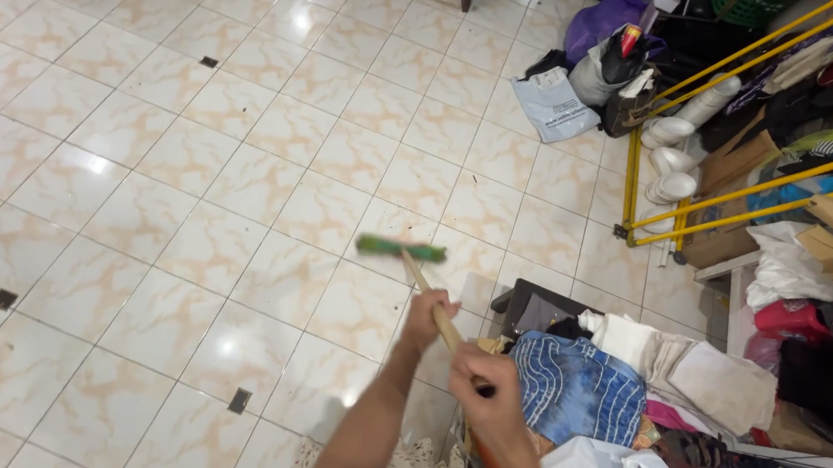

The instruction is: Sweep the tiled floor using a broom, moving through different rooms.

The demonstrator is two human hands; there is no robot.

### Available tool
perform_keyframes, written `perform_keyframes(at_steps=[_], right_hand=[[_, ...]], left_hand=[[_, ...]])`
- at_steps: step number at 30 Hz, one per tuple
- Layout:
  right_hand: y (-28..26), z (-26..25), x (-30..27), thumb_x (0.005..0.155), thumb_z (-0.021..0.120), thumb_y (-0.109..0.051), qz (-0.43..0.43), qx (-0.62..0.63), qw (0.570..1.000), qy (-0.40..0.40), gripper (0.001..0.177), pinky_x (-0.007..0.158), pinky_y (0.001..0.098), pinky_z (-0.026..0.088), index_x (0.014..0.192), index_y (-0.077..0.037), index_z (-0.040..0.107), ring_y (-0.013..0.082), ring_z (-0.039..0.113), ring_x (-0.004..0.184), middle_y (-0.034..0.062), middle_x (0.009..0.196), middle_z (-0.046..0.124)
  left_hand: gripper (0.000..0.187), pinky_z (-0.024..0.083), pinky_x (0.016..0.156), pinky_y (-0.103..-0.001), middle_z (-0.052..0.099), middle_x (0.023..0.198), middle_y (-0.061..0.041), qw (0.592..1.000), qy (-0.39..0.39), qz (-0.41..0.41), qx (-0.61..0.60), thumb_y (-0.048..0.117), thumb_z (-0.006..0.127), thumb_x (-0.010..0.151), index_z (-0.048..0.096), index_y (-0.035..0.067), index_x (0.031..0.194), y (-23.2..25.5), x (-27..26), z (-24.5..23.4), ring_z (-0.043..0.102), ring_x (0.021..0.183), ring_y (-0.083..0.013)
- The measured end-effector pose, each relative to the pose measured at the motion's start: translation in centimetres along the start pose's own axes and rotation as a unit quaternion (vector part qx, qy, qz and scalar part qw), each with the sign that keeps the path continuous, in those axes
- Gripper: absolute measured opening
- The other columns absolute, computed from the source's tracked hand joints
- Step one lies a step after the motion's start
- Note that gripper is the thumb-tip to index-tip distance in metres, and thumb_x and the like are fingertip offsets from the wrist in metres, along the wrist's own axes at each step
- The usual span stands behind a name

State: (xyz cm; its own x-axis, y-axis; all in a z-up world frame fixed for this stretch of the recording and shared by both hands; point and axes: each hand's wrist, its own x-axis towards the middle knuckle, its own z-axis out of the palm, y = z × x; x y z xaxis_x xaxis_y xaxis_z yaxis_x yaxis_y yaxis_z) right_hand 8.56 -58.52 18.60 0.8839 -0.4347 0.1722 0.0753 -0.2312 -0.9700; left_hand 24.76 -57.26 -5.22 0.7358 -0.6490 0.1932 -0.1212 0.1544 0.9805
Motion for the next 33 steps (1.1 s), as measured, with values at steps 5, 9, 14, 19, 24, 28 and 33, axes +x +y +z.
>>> perform_keyframes(at_steps=[5,9,14,19,24,28,33], right_hand=[[-6.5,0.6,3.1,0.079,0.061,0.004,-0.017,0.035,0.995,0.092,0.018,0.05,0.028,0.031,0.064,0.003,0.052,0.009,0.046,0.058,0.0016,0.068,0.059],[-12.4,0.0,6.3,0.088,0.059,0.0,-0.141,0.208,0.967,-0.042,0.024,0.059,0.0285,0.035,0.067,-0.002,0.048,0.0118,0.049,0.065,0.0024,0.065,0.051],[-5.2,8.0,9.3,0.086,0.063,-0.005,0.003,0.346,0.914,-0.211,0.021,0.057,0.0286,0.037,0.068,-0.002,0.053,0.012,0.048,0.061,0.0029,0.063,0.05],[1.5,23.4,11.8,0.093,0.049,-0.009,0.193,0.319,0.923,-0.093,0.028,0.063,0.0288,0.041,0.069,-0.001,0.062,0.013,0.049,0.062,0.003,0.063,0.053],[9.8,30.0,12.4,0.097,0.053,-0.01,0.176,0.31,0.921,-0.157,0.029,0.066,0.029,0.04,0.069,-0.005,0.057,0.0111,0.047,0.065,0.0016,0.066,0.052],[18.2,25.7,16.1,0.093,0.062,-0.016,0.254,0.159,0.953,-0.041,0.022,0.062,0.0318,0.044,0.08,0.0,0.07,0.0153,0.055,0.067,0.0043,0.071,0.06],[2.2,16.1,25.4,0.096,0.056,-0.001,0.069,0.16,0.984,0.029,0.031,0.072,0.0369,0.048,0.069,0.012,0.064,0.0216,0.054,0.065,0.0159,0.069,0.058]], left_hand=[[0.032,0.046,0.058,-0.04,0.059,0.063,-0.019,0.982,-0.049,0.043,0.177,0.018,0.077,0.085,0.056,0.0,0.068,9.1,3.1,-5.4,0.058,0.06,-0.0312],[0.016,0.05,0.061,-0.039,0.065,0.068,-0.019,0.95,-0.172,-0.048,0.256,0.017,0.07,0.079,0.067,0.002,0.075,14.9,0.7,-11.0,0.062,0.061,-0.0313],[0.027,0.055,0.064,-0.035,0.075,0.073,-0.014,0.916,-0.16,-0.215,0.298,0.025,0.078,0.076,0.078,0.003,0.09,13.8,-6.4,-22.1,0.069,0.064,-0.021],[0.031,0.058,0.064,-0.038,0.077,0.073,-0.016,0.88,-0.019,-0.335,0.337,0.026,0.079,0.072,0.08,0.003,0.093,2.7,-14.4,-37.2,0.075,0.068,-0.0275],[0.028,0.057,0.073,-0.041,0.075,0.081,-0.018,0.865,0.018,-0.248,0.436,0.026,0.084,0.067,0.08,0.006,0.088,-8.2,-16.5,-44.7,0.073,0.079,-0.0366],[0.025,0.052,0.09,-0.046,0.07,0.1,-0.016,0.848,-0.064,-0.294,0.436,0.031,0.075,0.084,0.075,0.009,0.097,-12.8,-9.3,-41.0,0.066,0.099,-0.036],[0.012,0.051,0.075,-0.049,0.068,0.083,-0.018,0.971,0.039,-0.006,0.238,0.014,0.071,0.074,0.067,0.006,0.082,-9.4,7.7,-29.0,0.064,0.082,-0.0411]])
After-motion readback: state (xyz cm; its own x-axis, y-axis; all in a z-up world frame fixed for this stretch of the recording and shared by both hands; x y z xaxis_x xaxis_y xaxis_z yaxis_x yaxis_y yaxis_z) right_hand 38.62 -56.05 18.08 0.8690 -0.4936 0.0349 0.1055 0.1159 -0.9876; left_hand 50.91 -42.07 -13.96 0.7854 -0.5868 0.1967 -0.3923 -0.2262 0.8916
